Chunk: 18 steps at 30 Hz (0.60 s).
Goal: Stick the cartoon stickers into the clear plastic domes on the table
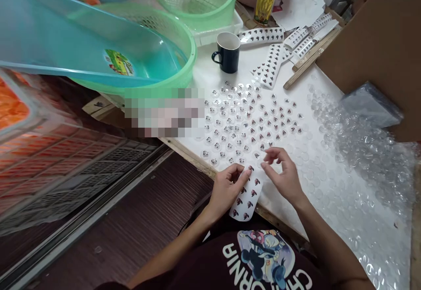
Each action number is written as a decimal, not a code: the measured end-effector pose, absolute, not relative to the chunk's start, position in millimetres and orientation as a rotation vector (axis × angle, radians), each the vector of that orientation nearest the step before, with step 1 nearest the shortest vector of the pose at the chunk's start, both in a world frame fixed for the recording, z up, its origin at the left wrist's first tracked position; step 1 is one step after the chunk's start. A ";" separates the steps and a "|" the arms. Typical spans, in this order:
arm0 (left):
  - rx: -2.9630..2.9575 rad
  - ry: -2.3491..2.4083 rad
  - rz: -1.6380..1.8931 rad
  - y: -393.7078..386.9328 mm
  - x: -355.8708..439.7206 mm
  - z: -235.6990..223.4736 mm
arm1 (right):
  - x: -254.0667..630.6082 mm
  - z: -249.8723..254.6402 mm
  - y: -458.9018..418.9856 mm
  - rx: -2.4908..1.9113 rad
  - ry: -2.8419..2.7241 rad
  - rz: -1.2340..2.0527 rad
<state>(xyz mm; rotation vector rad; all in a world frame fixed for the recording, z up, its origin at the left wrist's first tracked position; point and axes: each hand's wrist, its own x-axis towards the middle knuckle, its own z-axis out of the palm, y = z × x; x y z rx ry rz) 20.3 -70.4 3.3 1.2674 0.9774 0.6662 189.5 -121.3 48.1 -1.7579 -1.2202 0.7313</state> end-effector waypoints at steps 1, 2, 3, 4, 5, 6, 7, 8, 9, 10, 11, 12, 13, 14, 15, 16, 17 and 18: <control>1.280 0.976 0.664 -70.1 20.0 3.0 | 187.1 46.8 -117.1 -1.747 -1.208 0.807; 1.292 0.975 0.662 -69.8 19.7 2.7 | 184.4 45.7 -113.3 -1.732 -1.203 0.872; 1.299 0.971 0.659 -69.5 19.5 2.5 | 181.9 45.0 -110.2 -1.717 -1.198 0.912; 1.303 0.967 0.656 -69.3 19.3 2.4 | 179.7 44.7 -107.9 -1.703 -1.190 0.931; 1.303 0.963 0.654 -69.2 19.2 2.4 | 178.3 44.8 -106.5 -1.690 -1.183 0.938; 1.302 0.961 0.652 -69.2 19.2 2.5 | 177.5 45.0 -105.7 -1.677 -1.177 0.945; 1.301 0.958 0.649 -69.3 19.3 2.7 | 177.6 45.3 -105.6 -1.664 -1.171 0.954; 1.301 0.957 0.648 -69.6 19.4 3.0 | 178.2 45.5 -105.8 -1.652 -1.165 0.968; 1.302 0.957 0.647 -69.9 19.5 3.2 | 179.2 45.5 -106.3 -1.643 -1.158 0.986; 1.303 0.959 0.646 -70.2 19.5 3.5 | 180.2 45.4 -106.7 -1.637 -1.154 1.006; 1.303 0.960 0.643 -70.4 19.5 3.6 | 181.0 45.1 -107.2 -1.632 -1.149 1.023; 1.303 0.962 0.641 -70.6 19.5 3.8 | 181.2 44.9 -107.5 -1.628 -1.144 1.036; 1.303 0.964 0.638 -70.7 19.4 3.8 | 180.7 44.7 -107.8 -1.623 -1.140 1.044; 1.304 0.966 0.635 -70.7 19.3 3.8 | 179.6 44.9 -108.1 -1.617 -1.137 1.044; 1.307 0.967 0.632 -70.7 19.1 3.8 | 178.1 45.4 -108.4 -1.610 -1.134 1.036; 1.311 0.969 0.631 -70.6 18.9 3.8 | 176.7 46.3 -108.6 -1.603 -1.133 1.022; 1.318 0.972 0.627 -70.5 18.7 3.7 | 176.2 47.5 -108.5 -1.594 -1.133 1.004; 1.328 0.974 0.622 -70.3 18.5 3.7 | 177.5 49.1 -108.1 -1.586 -1.133 0.984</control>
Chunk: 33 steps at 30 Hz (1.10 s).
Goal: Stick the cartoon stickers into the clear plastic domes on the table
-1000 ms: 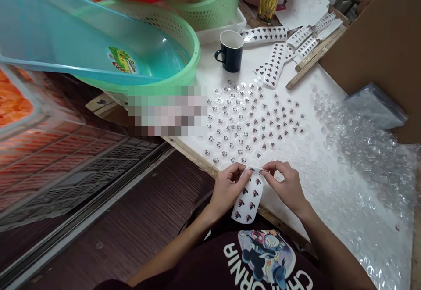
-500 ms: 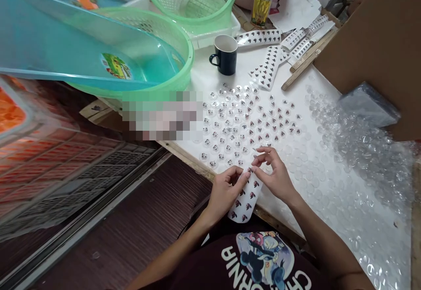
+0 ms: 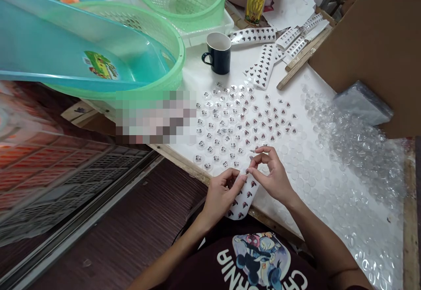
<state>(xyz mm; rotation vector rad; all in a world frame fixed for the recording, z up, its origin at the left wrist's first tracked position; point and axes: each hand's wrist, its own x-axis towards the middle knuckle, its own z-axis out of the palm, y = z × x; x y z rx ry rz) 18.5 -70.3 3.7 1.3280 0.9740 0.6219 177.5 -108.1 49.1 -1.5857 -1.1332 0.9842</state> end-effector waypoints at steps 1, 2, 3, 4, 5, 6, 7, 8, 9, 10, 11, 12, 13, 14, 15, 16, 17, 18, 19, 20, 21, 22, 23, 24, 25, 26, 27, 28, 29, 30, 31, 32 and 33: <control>1.342 0.976 0.617 -70.1 18.3 3.7 | 181.4 50.8 -107.1 -1.578 -1.131 0.955; 1.360 0.976 0.612 -69.9 18.1 3.7 | 188.8 52.5 -105.4 -1.576 -1.122 0.911; 1.377 0.976 0.610 -69.7 18.1 3.6 | 200.2 53.7 -102.9 -1.582 -1.104 0.847; 1.391 0.974 0.610 -69.6 18.0 3.6 | 215.8 54.1 -99.5 -1.593 -1.077 0.771; 1.400 0.972 0.613 -69.5 18.1 3.5 | 235.1 53.5 -95.6 -1.611 -1.037 0.684; 1.406 0.970 0.618 -69.5 18.1 3.4 | 257.3 51.5 -91.3 -1.630 -0.990 0.588; 1.408 0.969 0.621 -69.5 18.2 3.2 | 281.2 48.2 -87.1 -1.649 -0.945 0.520; 1.409 0.968 0.623 -69.7 18.3 3.0 | 305.1 43.6 -83.1 -1.670 -0.891 0.467; 1.410 0.966 0.622 -69.8 18.3 2.8 | 327.8 38.1 -79.7 -1.692 -0.834 0.441; 1.413 0.963 0.617 -70.0 18.3 2.7 | 347.8 31.9 -77.1 -1.722 -0.783 0.429; 1.416 0.961 0.612 -70.2 18.3 2.7 | 364.4 25.4 -75.1 -1.759 -0.757 0.431; 1.417 0.959 0.608 -70.3 18.2 2.8 | 377.2 19.1 -73.8 -1.793 -0.738 0.433; 1.418 0.957 0.606 -70.4 18.2 2.9 | 386.2 13.3 -73.0 -1.824 -0.728 0.436; 1.420 0.957 0.607 -70.4 18.1 3.1 | 392.0 8.2 -72.4 -1.851 -0.724 0.440; 1.425 0.959 0.608 -70.3 18.0 3.4 | 395.2 4.0 -71.9 -1.872 -0.722 0.441; 1.429 0.961 0.611 -70.3 18.0 3.6 | 396.6 0.7 -71.3 -1.888 -0.721 0.441; 1.433 0.964 0.612 -70.2 17.9 3.9 | 396.9 -1.8 -70.4 -1.901 -0.722 0.440; 1.437 0.967 0.612 -70.2 17.9 4.0 | 396.5 -3.6 -69.3 -1.914 -0.724 0.436; 1.440 0.971 0.612 -70.2 18.0 4.2 | 395.9 -4.9 -67.9 -1.933 -0.730 0.427; 1.441 0.973 0.611 -70.1 18.0 4.4 | 395.2 -5.8 -66.3 -1.963 -0.742 0.414; 1.442 0.977 0.613 -70.1 18.2 4.6 | 394.4 -6.5 -64.7 -2.004 -0.761 0.394; 1.443 0.980 0.615 -70.1 18.3 4.9 | 393.4 -7.0 -63.2 -2.054 -0.789 0.370; 1.445 0.981 0.617 -70.0 18.4 5.2 | 392.3 -7.6 -61.7 -2.105 -0.829 0.340; 1.446 0.982 0.619 -69.9 18.6 5.7 | 391.0 -8.1 -60.4 -2.154 -0.875 0.304; 1.447 0.982 0.620 -69.9 18.7 6.1 | 389.7 -8.7 -59.2 -2.194 -0.922 0.259; 1.449 0.982 0.621 -69.8 18.7 6.4 | 388.3 -9.3 -58.3 -2.226 -0.966 0.208; 1.452 0.982 0.622 -69.8 18.8 6.6 | 387.2 -9.8 -57.6 -2.249 -1.002 0.157; 1.454 0.983 0.624 -69.8 18.7 6.6 | 386.4 -10.0 -57.3 -2.267 -1.025 0.114; 1.456 0.987 0.628 -69.8 18.6 6.4 | 386.1 -9.9 -57.6 -2.280 -1.037 0.081; 1.455 0.990 0.631 -69.8 18.5 6.1 | 386.3 -9.4 -58.6 -2.285 -1.039 0.053; 1.452 0.989 0.631 -69.9 18.4 5.6 | 386.9 -8.2 -60.4 -2.280 -1.033 0.024; 1.449 0.986 0.631 -70.0 18.2 5.1 | 388.0 -6.5 -63.0 -2.266 -1.020 -0.014; 1.447 0.982 0.629 -70.0 18.1 4.7 | 389.2 -4.3 -66.4 -2.247 -1.003 -0.060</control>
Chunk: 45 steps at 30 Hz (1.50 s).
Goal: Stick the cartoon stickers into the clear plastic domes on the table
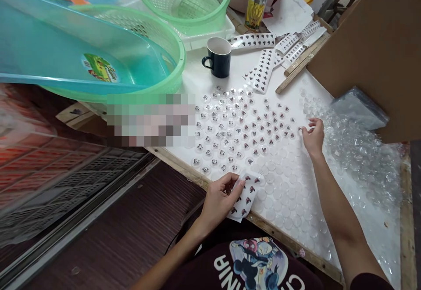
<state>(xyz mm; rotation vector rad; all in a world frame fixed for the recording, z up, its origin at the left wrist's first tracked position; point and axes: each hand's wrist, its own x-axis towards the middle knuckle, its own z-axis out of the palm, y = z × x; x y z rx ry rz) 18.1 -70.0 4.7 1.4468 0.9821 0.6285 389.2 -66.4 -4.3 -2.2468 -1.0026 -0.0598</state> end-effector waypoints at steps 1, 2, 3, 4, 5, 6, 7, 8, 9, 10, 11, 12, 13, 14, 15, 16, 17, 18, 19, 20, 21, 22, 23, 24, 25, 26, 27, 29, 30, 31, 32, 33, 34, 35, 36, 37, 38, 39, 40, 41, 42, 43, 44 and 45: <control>1.447 0.978 0.627 -70.1 18.1 4.5 | 390.6 -1.8 -70.5 -2.226 -0.983 -0.103; 1.449 0.975 0.627 -70.1 18.1 4.6 | 391.8 0.9 -75.0 -2.210 -0.962 -0.129; 1.452 0.975 0.627 -70.1 18.2 4.8 | 392.8 3.4 -79.8 -2.198 -0.940 -0.130; 1.455 0.978 0.630 -70.0 18.4 5.3 | 393.5 5.5 -84.4 -2.190 -0.919 -0.101; 1.457 0.981 0.633 -69.9 18.6 5.8 | 394.0 7.1 -88.8 -2.181 -0.894 -0.053; 1.458 0.984 0.636 -69.7 18.7 6.3 | 394.2 8.2 -92.8 -2.173 -0.867 0.004; 1.457 0.986 0.638 -69.6 18.9 6.7 | 394.4 8.7 -96.2 -2.168 -0.836 0.056; 1.458 0.985 0.638 -69.4 18.9 7.0 | 394.5 8.6 -99.0 -2.166 -0.802 0.097; 1.459 0.983 0.634 -69.3 19.0 7.1 | 394.7 8.2 -101.3 -2.169 -0.771 0.134; 1.461 0.981 0.631 -69.3 19.0 7.0 | 395.0 7.4 -103.0 -2.169 -0.747 0.170; 1.463 0.979 0.627 -69.3 19.0 6.8 | 395.4 6.4 -104.2 -2.165 -0.732 0.217; 1.465 0.978 0.625 -69.4 19.0 6.4 | 395.9 5.2 -105.0 -2.156 -0.727 0.272; 1.465 0.979 0.625 -69.5 19.0 6.1 | 396.6 3.8 -105.5 -2.145 -0.726 0.330; 1.464 0.982 0.628 -69.7 19.1 5.8 | 397.4 2.3 -105.8 -2.136 -0.726 0.381; 1.463 0.984 0.630 -69.9 19.2 5.5 | 398.3 0.6 -105.7 -2.135 -0.724 0.418; 1.461 0.986 0.633 -70.0 19.4 5.4 | 399.2 -1.1 -105.6 -2.143 -0.717 0.436; 1.461 0.986 0.634 -70.1 19.5 5.4 | 399.9 -2.8 -105.2 -2.158 -0.710 0.443; 1.461 0.986 0.634 -70.1 19.6 5.5 | 400.5 -4.4 -104.7 -2.174 -0.702 0.444; 1.462 0.983 0.632 -70.1 19.6 5.6 | 400.8 -5.9 -104.1 -2.192 -0.697 0.446; 1.462 0.980 0.629 -70.0 19.6 5.8 | 400.6 -7.1 -103.4 -2.212 -0.694 0.446; 1.462 0.978 0.626 -69.8 19.4 6.0 | 399.9 -7.9 -102.6 -2.234 -0.695 0.444; 1.462 0.975 0.623 -69.7 19.3 6.1 | 398.8 -8.3 -101.7 -2.257 -0.699 0.437; 1.461 0.974 0.622 -69.5 19.1 6.2 | 397.2 -8.3 -100.8 -2.280 -0.706 0.425; 1.462 0.972 0.621 -69.4 19.0 6.2 | 395.2 -8.0 -99.9 -2.301 -0.716 0.408; 1.464 0.970 0.622 -69.4 18.8 6.1 | 393.0 -7.3 -99.0 -2.320 -0.728 0.388; 1.465 0.968 0.623 -69.4 18.8 5.9 | 390.8 -6.4 -98.2 -2.335 -0.740 0.368; 1.466 0.965 0.623 -69.5 18.7 5.5 | 388.6 -5.3 -97.4 -2.348 -0.748 0.345; 1.463 0.958 0.623 -69.9 18.6 4.3 | 385.2 -2.7 -96.0 -2.375 -0.762 0.282; 1.460 0.955 0.622 -70.1 18.5 3.5 | 383.9 -1.2 -95.3 -2.391 -0.772 0.248; 1.456 0.955 0.620 -70.4 18.4 2.8 | 382.6 0.6 -94.6 -2.406 -0.785 0.216; 1.451 0.956 0.618 -70.5 18.3 2.1 | 381.0 2.8 -94.0 -2.417 -0.797 0.186; 1.445 0.958 0.617 -70.6 18.2 1.6 | 378.6 5.5 -93.6 -2.419 -0.807 0.158; 1.438 0.960 0.617 -70.6 18.1 1.2 | 374.8 8.7 -93.5 -2.404 -0.812 0.130; 1.432 0.962 0.618 -70.6 18.0 1.0 | 368.9 12.5 -93.9 -2.369 -0.811 0.098; 1.428 0.965 0.622 -70.6 17.9 0.9 | 360.6 16.7 -94.9 -2.317 -0.809 0.060; 1.424 0.966 0.628 -70.7 18.0 1.0 | 349.5 21.2 -96.8 -2.254 -0.812 0.032; 1.421 0.967 0.637 -70.8 18.1 1.1 | 335.5 25.7 -99.6 -2.189 -0.827 0.028; 1.418 0.970 0.647 -71.0 18.3 1.1 | 319.1 29.9 -103.2 -2.128 -0.855 0.064; 1.413 0.973 0.658 -71.3 18.5 1.0 | 300.8 33.4 -107.5 -2.077 -0.902 0.155; 1.405 0.975 0.667 -71.6 18.8 0.8 | 281.6 36.2 -112.2 -2.029 -0.978 0.304; 1.396 0.977 0.672 -71.9 19.1 0.5 | 262.6 38.1 -117.0 -1.978 -1.061 0.486; 1.388 0.978 0.675 -72.3 19.3 0.1 | 245.1 39.1 -121.6 -1.920 -1.138 0.664; 1.382 0.977 0.678 -72.5 19.5 -0.3 | 230.0 39.4 -125.9 -1.868 -1.186 0.810; 1.381 0.972 0.678 -72.6 19.5 -0.6 | 218.0 39.1 -129.6 -1.832 -1.197 0.906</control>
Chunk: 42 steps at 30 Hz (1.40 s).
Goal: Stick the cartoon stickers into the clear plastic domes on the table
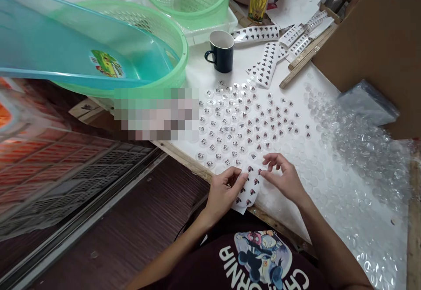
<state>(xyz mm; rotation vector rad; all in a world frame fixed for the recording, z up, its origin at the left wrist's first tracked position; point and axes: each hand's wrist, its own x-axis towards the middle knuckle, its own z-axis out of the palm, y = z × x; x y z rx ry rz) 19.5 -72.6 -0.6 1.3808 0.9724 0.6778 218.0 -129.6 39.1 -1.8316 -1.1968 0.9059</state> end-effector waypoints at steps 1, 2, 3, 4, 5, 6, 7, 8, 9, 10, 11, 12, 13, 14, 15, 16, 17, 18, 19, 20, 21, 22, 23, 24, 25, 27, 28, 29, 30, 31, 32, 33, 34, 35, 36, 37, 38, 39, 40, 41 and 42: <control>1.383 0.964 0.677 -72.5 19.5 -0.8 | 209.4 38.5 -132.6 -1.809 -1.189 0.967; 1.387 0.953 0.673 -72.3 19.4 -0.7 | 204.0 37.8 -134.8 -1.802 -1.165 0.995; 1.391 0.940 0.668 -72.0 19.2 -0.4 | 201.4 37.0 -136.4 -1.804 -1.135 1.006; 1.392 0.930 0.668 -71.5 19.1 0.1 | 200.8 36.2 -137.3 -1.809 -1.108 1.016; 1.392 0.927 0.671 -71.1 19.0 0.7 | 201.4 35.4 -137.9 -1.814 -1.090 1.033; 1.394 0.929 0.677 -70.7 18.9 1.4 | 202.4 34.6 -138.2 -1.815 -1.081 1.057; 1.399 0.932 0.682 -70.4 18.9 2.1 | 203.3 33.8 -138.4 -1.813 -1.078 1.083; 1.405 0.935 0.683 -70.2 19.0 2.5 | 203.5 33.0 -138.7 -1.810 -1.081 1.106; 1.410 0.935 0.680 -70.2 19.1 2.7 | 202.9 32.1 -138.9 -1.807 -1.091 1.119; 1.409 0.934 0.674 -70.4 19.2 2.7 | 201.6 31.3 -139.3 -1.808 -1.103 1.113; 1.404 0.932 0.668 -70.6 19.4 2.5 | 199.7 30.6 -139.7 -1.811 -1.119 1.087; 1.392 0.932 0.666 -70.9 19.7 2.1 | 197.5 30.1 -140.2 -1.819 -1.138 1.039; 1.379 0.936 0.668 -71.2 20.0 1.8 | 195.3 30.0 -140.8 -1.828 -1.164 0.975; 1.367 0.940 0.671 -71.3 20.3 1.5 | 193.3 30.3 -141.5 -1.833 -1.199 0.901; 1.360 0.945 0.674 -71.4 20.7 1.3 | 191.6 31.1 -142.3 -1.830 -1.239 0.824; 1.357 0.951 0.677 -71.3 21.1 1.3 | 190.4 32.4 -143.1 -1.821 -1.280 0.752; 1.358 0.956 0.680 -71.1 21.6 1.4 | 189.7 34.1 -143.9 -1.808 -1.315 0.688; 1.361 0.960 0.683 -70.8 22.0 1.5 | 189.4 36.0 -144.5 -1.792 -1.337 0.636; 1.364 0.962 0.686 -70.5 22.4 1.6 | 189.5 37.9 -144.7 -1.775 -1.342 0.597; 1.366 0.962 0.690 -70.3 22.7 1.6 | 189.7 39.5 -144.4 -1.761 -1.327 0.567; 1.368 0.961 0.694 -70.1 22.9 1.5 | 189.8 40.8 -143.4 -1.750 -1.296 0.545; 1.369 0.958 0.696 -70.0 22.9 1.3 | 189.8 41.5 -141.7 -1.740 -1.255 0.535; 1.371 0.957 0.700 -70.0 22.8 0.9 | 189.4 41.5 -139.2 -1.734 -1.212 0.540; 1.375 0.956 0.703 -70.1 22.6 0.5 | 188.5 40.8 -136.0 -1.732 -1.174 0.565; 1.381 0.954 0.704 -70.2 22.3 0.1 | 187.1 39.5 -132.4 -1.731 -1.147 0.612; 1.393 0.946 0.699 -70.2 21.5 -0.2 | 182.6 36.2 -124.9 -1.712 -1.122 0.748; 1.398 0.941 0.695 -70.3 21.1 0.0 | 179.9 34.6 -121.5 -1.688 -1.114 0.816; 1.401 0.937 0.688 -70.3 20.8 0.3 | 177.0 33.4 -118.7 -1.658 -1.105 0.870; 1.403 0.935 0.683 -70.3 20.5 0.7 | 174.2 32.7 -116.7 -1.628 -1.092 0.905; 1.403 0.934 0.677 -70.4 20.3 1.2 | 171.8 32.7 -115.3 -1.599 -1.075 0.922; 1.405 0.936 0.672 -70.5 20.2 1.7 | 170.2 33.3 -114.5 -1.574 -1.056 0.923; 1.409 0.939 0.668 -70.6 20.2 2.1 | 169.8 34.7 -114.2 -1.554 -1.037 0.914; 1.416 0.942 0.661 -70.8 20.3 2.5 | 171.2 36.6 -114.1 -1.539 -1.019 0.894; 1.426 0.943 0.655 -71.0 20.4 2.7 | 175.0 39.0 -114.0 -1.530 -0.999 0.862; 1.438 0.945 0.651 -71.2 20.4 2.8 | 181.6 41.5 -113.7 -1.529 -0.979 0.818; 1.447 0.946 0.649 -71.3 20.4 2.8 | 191.6 43.9 -113.3 -1.540 -0.957 0.762; 1.454 0.946 0.649 -71.3 20.4 2.8 | 204.8 45.6 -112.7 -1.565 -0.932 0.691; 1.457 0.944 0.651 -71.3 20.3 2.8 | 221.1 46.2 -111.9 -1.600 -0.904 0.612; 1.458 0.939 0.655 -71.3 20.2 2.9 | 239.8 45.4 -111.2 -1.645 -0.873 0.531; 1.458 0.934 0.660 -71.1 20.1 2.9 | 259.9 43.1 -110.4 -1.696 -0.839 0.441; 1.458 0.930 0.662 -71.0 20.1 3.1 | 280.1 39.2 -109.8 -1.749 -0.808 0.385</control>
